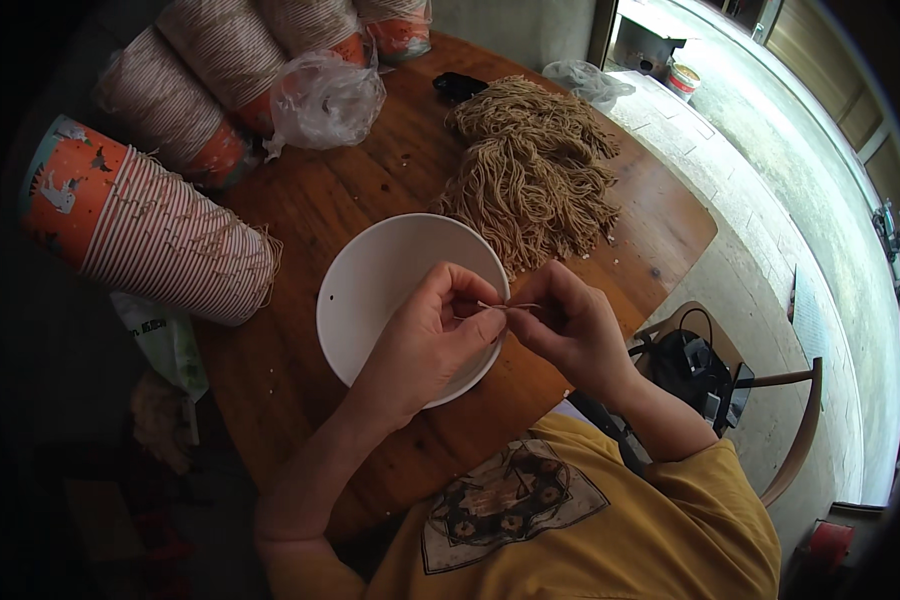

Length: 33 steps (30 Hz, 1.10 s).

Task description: Attach thin string handles to decorative paper buckets.

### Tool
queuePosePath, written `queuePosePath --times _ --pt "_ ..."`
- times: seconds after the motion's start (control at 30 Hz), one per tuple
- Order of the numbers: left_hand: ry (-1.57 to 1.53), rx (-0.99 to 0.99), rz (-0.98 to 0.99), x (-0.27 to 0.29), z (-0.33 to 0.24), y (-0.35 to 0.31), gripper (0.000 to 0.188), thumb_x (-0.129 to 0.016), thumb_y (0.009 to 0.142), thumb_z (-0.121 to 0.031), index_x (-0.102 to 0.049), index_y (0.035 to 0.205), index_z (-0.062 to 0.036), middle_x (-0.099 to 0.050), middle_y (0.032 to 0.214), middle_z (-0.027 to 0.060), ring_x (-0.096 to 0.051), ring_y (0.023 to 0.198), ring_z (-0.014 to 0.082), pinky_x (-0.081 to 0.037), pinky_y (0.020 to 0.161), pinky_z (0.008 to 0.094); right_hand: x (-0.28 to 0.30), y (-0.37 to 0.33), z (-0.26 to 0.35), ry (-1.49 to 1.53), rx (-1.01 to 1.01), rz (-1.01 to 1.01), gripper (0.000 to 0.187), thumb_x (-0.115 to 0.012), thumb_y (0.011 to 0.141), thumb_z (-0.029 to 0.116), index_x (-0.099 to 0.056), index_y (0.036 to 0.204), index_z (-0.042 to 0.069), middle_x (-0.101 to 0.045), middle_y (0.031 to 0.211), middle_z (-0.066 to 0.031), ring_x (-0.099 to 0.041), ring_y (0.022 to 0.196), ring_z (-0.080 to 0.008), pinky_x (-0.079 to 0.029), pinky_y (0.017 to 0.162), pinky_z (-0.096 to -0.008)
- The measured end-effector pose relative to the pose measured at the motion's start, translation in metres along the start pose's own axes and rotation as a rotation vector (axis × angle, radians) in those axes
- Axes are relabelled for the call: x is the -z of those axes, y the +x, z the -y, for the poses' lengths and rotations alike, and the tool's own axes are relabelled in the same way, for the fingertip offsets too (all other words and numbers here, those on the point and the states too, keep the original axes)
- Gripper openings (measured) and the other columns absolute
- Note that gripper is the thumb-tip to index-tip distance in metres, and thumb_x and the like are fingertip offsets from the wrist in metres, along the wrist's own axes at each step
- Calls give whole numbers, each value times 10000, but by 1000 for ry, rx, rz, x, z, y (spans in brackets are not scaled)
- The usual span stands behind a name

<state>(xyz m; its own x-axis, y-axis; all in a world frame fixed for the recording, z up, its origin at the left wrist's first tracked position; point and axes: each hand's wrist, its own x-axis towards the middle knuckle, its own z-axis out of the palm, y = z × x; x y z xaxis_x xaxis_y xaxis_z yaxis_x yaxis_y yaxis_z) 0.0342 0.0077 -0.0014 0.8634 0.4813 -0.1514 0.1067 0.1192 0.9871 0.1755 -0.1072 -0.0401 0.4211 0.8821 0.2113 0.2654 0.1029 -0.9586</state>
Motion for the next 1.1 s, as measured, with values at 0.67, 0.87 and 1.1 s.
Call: queuePosePath --times 0.67,0.87,1.1 --pt "-7 -111 -87 -7 5 2 194 -565 910 -33 -450 1067 -22 -587 973 65 -581 880 100 -490 792 240 -1 -5 15 -276 95 -59 149 -680 804 164 -576 866 78 -510 599 -50 -508 494 -154 -405 479 -290" --pt "-199 131 -40 2 1 5 161 -597 908 -90 -512 1018 -8 -625 907 67 -604 801 113 -499 763 238 -2 -6 11 -211 91 -40 112 -658 838 70 -562 865 21 -537 608 13 -446 536 -16 -351 474 -197" --pt "-156 108 -31 -1 -1 3 142 -570 930 -114 -588 1000 9 -643 860 41 -601 781 80 -496 728 217 -4 -5 9 -155 31 -36 145 -669 827 151 -560 870 66 -528 608 -45 -504 498 -122 -408 486 -275"
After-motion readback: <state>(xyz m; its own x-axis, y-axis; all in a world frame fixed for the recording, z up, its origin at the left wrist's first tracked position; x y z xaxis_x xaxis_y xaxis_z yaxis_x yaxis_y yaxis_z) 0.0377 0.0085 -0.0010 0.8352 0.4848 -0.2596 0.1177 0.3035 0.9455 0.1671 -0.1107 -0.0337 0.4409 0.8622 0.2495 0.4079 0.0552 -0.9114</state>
